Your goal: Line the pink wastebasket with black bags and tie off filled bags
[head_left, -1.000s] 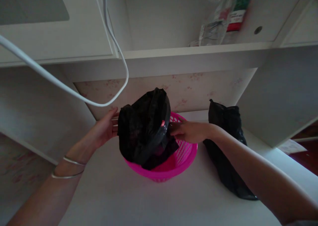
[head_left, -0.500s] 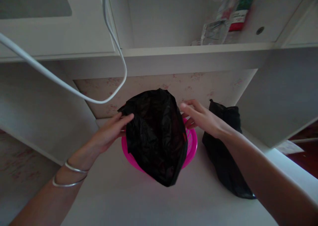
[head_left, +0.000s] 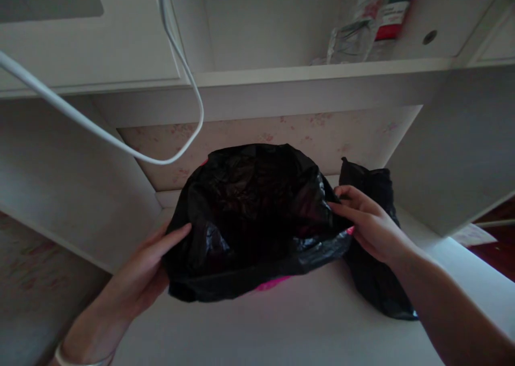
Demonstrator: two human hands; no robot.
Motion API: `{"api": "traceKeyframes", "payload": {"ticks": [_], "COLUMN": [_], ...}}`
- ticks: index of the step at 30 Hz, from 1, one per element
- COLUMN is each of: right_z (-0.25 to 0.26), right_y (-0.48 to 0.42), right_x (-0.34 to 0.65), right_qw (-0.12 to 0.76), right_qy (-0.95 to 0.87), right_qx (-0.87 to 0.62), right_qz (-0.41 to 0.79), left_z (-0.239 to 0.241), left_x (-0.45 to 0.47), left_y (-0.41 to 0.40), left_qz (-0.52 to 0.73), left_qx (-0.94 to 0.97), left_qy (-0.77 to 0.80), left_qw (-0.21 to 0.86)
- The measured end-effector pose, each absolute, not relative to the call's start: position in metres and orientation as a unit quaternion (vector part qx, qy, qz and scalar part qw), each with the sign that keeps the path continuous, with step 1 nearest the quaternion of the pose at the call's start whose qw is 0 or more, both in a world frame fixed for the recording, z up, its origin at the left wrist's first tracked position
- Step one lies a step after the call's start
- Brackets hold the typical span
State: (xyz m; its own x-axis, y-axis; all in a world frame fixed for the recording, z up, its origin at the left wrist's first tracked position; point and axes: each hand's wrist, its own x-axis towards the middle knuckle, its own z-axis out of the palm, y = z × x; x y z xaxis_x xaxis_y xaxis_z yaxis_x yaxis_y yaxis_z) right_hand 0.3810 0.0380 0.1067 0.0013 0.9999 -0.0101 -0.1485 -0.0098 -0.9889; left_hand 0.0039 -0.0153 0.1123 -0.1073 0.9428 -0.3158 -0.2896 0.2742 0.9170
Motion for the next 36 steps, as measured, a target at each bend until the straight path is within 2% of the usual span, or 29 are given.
{"api": "traceKeyframes", "payload": {"ticks": [5,10,17,22,26,30,33,36], "right_z": [0.053,0.018,0.002,-0.007,-0.020,-0.024,-0.013,0.006], "right_y": [0.022,0.030,0.043,0.045,0.050,0.052,0.049,0.048], "right_x": [0.389,0.384,0.370,0.374,0.382,0.385,0.388,0.392], "right_qw": [0.580,0.564,0.523,0.492,0.462,0.461,0.494,0.574], "right_qy": [-0.463,-0.490,-0.525,-0.540,-0.547,-0.545,-0.535,-0.493], "right_qx": [-0.444,-0.460,-0.492,-0.507,-0.524,-0.532,-0.514,-0.479], "right_qz": [0.501,0.479,0.457,0.458,0.461,0.456,0.453,0.445], "left_z": [0.061,0.022,-0.023,-0.030,-0.032,-0.023,-0.006,0.015], "left_x": [-0.009,-0.017,-0.011,-0.015,-0.021,-0.016,-0.016,-0.023], "left_y": [-0.024,-0.013,-0.003,-0.007,-0.005,-0.001,-0.003,-0.003], "left_qz": [0.569,0.556,0.519,0.487,0.432,0.465,0.527,0.589], "left_qx": [0.330,0.358,0.344,0.389,0.473,0.463,0.403,0.332], "left_qy": [0.514,0.495,0.500,0.494,0.519,0.532,0.504,0.479], "left_qw": [0.551,0.563,0.602,0.606,0.566,0.535,0.553,0.561]}}
